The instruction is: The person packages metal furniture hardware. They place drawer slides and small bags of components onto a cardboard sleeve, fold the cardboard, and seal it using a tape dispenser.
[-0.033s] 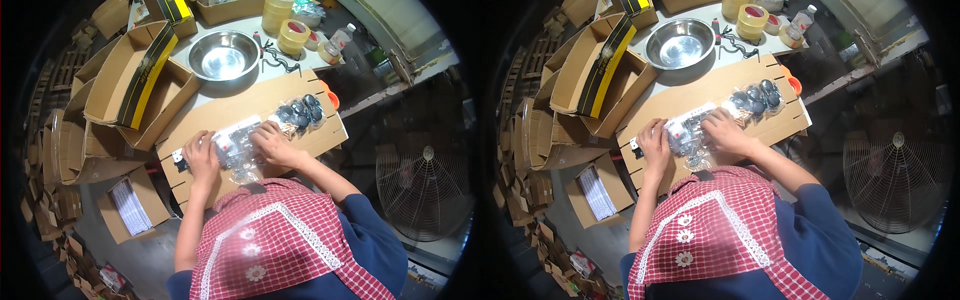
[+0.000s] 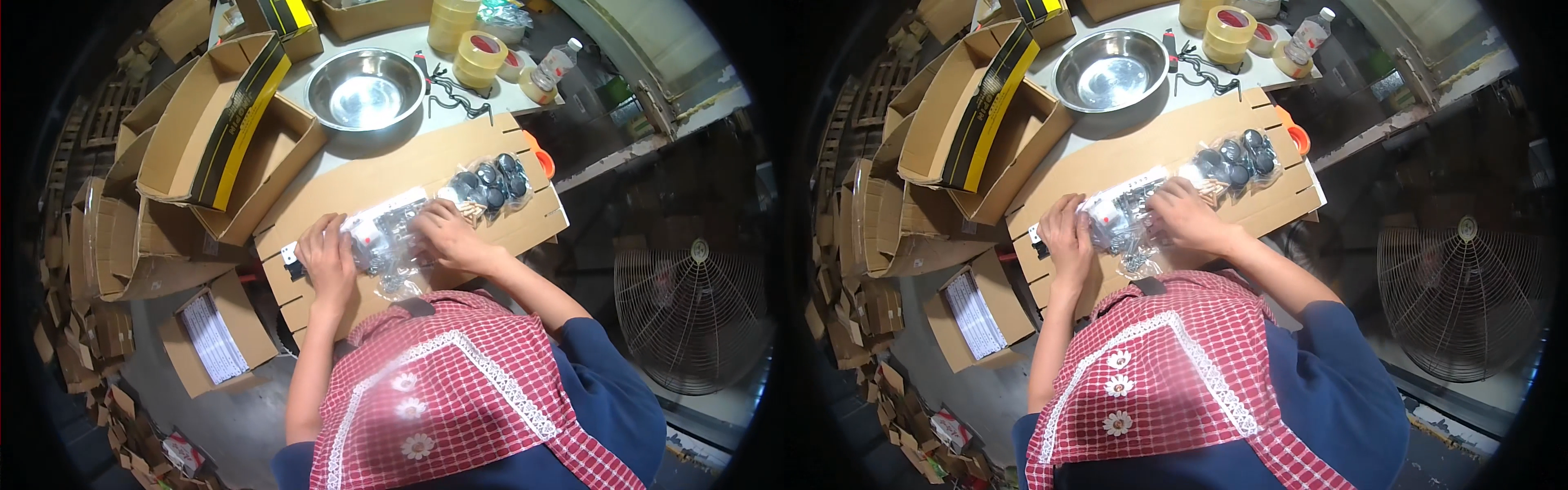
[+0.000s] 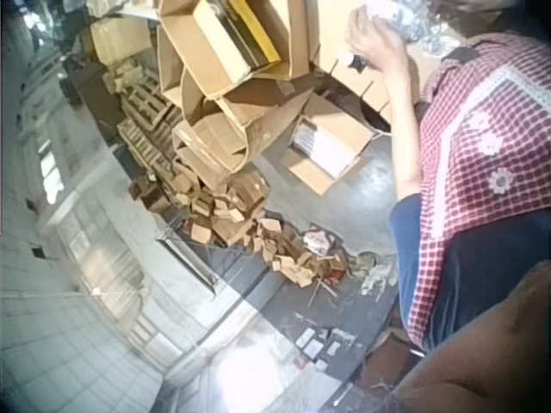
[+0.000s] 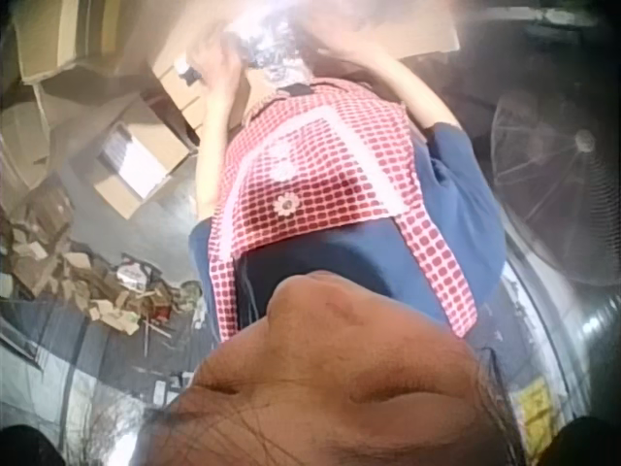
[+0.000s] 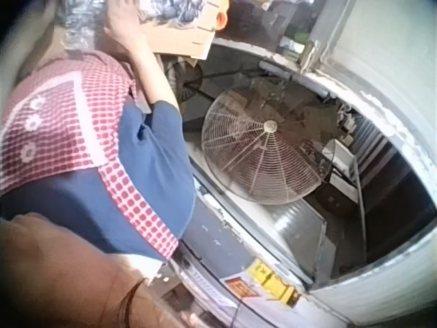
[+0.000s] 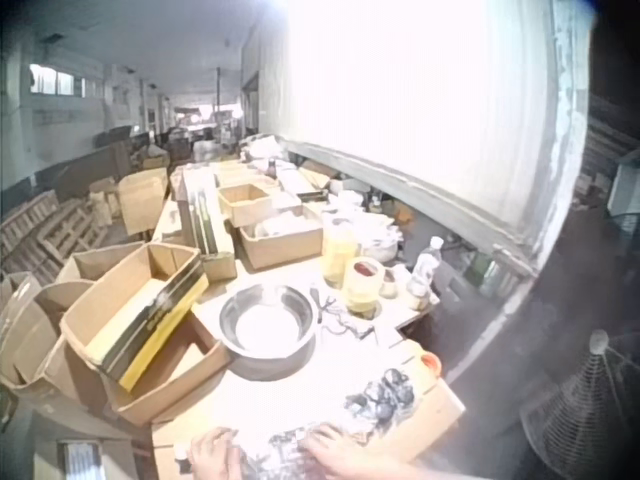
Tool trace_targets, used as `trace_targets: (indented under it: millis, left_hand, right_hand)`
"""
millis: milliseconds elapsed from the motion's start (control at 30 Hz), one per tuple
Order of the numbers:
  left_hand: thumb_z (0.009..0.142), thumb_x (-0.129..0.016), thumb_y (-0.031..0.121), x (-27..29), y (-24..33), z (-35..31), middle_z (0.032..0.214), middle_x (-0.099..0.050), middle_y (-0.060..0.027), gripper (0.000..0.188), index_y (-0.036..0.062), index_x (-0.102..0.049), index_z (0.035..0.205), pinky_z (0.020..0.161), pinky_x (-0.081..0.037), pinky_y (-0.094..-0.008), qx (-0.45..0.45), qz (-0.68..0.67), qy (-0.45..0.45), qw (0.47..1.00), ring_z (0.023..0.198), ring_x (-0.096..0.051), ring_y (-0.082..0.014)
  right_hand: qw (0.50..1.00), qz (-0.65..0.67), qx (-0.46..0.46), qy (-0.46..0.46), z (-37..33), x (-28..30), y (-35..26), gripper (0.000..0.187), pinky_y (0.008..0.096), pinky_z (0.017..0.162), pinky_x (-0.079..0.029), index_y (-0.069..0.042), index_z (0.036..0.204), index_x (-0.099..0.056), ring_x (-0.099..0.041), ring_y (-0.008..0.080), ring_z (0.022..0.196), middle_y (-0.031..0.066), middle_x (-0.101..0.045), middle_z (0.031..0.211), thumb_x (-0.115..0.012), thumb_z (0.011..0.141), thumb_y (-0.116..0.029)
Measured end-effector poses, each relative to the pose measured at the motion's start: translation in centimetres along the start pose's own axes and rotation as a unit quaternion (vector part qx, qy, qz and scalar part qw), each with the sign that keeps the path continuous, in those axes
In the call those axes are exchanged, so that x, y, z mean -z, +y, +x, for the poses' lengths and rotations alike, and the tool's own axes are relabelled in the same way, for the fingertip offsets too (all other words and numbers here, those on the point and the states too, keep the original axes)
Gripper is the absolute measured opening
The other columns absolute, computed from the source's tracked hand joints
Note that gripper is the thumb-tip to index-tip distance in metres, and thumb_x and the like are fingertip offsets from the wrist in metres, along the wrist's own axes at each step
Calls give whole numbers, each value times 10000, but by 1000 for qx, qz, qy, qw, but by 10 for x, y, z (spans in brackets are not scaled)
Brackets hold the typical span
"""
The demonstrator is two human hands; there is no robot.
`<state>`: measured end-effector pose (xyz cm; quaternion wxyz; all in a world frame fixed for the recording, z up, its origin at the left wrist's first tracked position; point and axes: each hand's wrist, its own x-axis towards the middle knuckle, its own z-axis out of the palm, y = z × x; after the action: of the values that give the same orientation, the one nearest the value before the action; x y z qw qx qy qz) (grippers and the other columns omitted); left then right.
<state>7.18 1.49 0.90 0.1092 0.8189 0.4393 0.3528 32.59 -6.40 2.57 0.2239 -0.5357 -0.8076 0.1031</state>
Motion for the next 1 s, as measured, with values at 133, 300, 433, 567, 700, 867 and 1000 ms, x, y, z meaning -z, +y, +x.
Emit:
trace_targets:
  millis: [133, 300, 433, 567, 700, 867, 1000]
  left_hand:
    - [881, -670, 104, 13, 3, -21, 1215, -611, -110, 293, 74, -654, 1172, 1008, -348, -441, -41, -25, 22, 999, 1154, -534, -293]
    - [848, -751, 219, 4, 9, -64, 1196, -569, -76, 389, 114, -638, 1206, 965, -351, -429, -165, 20, -57, 984, 1117, -508, -273]
    - [819, -774, 445, -3, 12, -65, 1278, -522, -76, 592, 165, -634, 1322, 1008, -322, -446, -172, 8, -131, 976, 1196, -443, -277]
    - [837, -754, 470, -2, 20, -58, 1335, -492, -76, 612, 164, -623, 1350, 1028, -309, -451, -172, 35, -136, 975, 1234, -408, -278]
    - [826, -758, 492, -3, 12, -71, 1352, -492, -83, 671, 148, -599, 1379, 1040, -301, -442, -159, 50, -108, 980, 1233, -403, -287]
    - [796, -839, 294, 22, 9, -93, 1215, -533, -135, 529, 89, -634, 1239, 937, -444, -470, -27, 35, -79, 996, 1105, -499, -341]
    - [819, -803, 181, 26, 6, -98, 1076, -592, -153, 391, 65, -654, 1161, 831, -500, -445, -4, -1, -81, 997, 963, -576, -352]
  right_hand:
    - [988, 105, -67, 89, -6, 24, 0, 284, 467, 948, -482, -26, 1165, -569, -628, 404, 1063, 196, -658, 1088, -646, 933, -170]
    - [910, 305, -242, 144, 12, 23, 0, 362, 392, 943, -502, -36, 1245, -560, -643, 378, 1103, 189, -674, 1155, -630, 965, -253]
    - [983, 75, -109, 130, 12, -14, 27, 406, 504, 1095, -338, -55, 1320, -570, -582, 348, 1109, 166, -657, 1143, -611, 938, -188]
    - [979, -58, -75, 183, 13, -8, 14, 433, 500, 1103, -335, -57, 1303, -587, -568, 361, 1125, 164, -652, 1112, -609, 872, -94]
    - [978, -37, -12, 203, -6, 8, 9, 442, 426, 982, -469, -61, 1294, -601, -594, 313, 1112, 147, -624, 1198, -641, 853, -46]
    - [995, -56, 87, -8, -51, 7, -10, 463, 387, 796, -570, -53, 1299, -585, -666, 300, 974, 151, -629, 1210, -682, 848, -98]
    - [998, -17, -12, -55, -58, -12, -11, 377, 423, 742, -580, -31, 1215, -578, -698, 304, 903, 145, -646, 1085, -629, 865, -162]
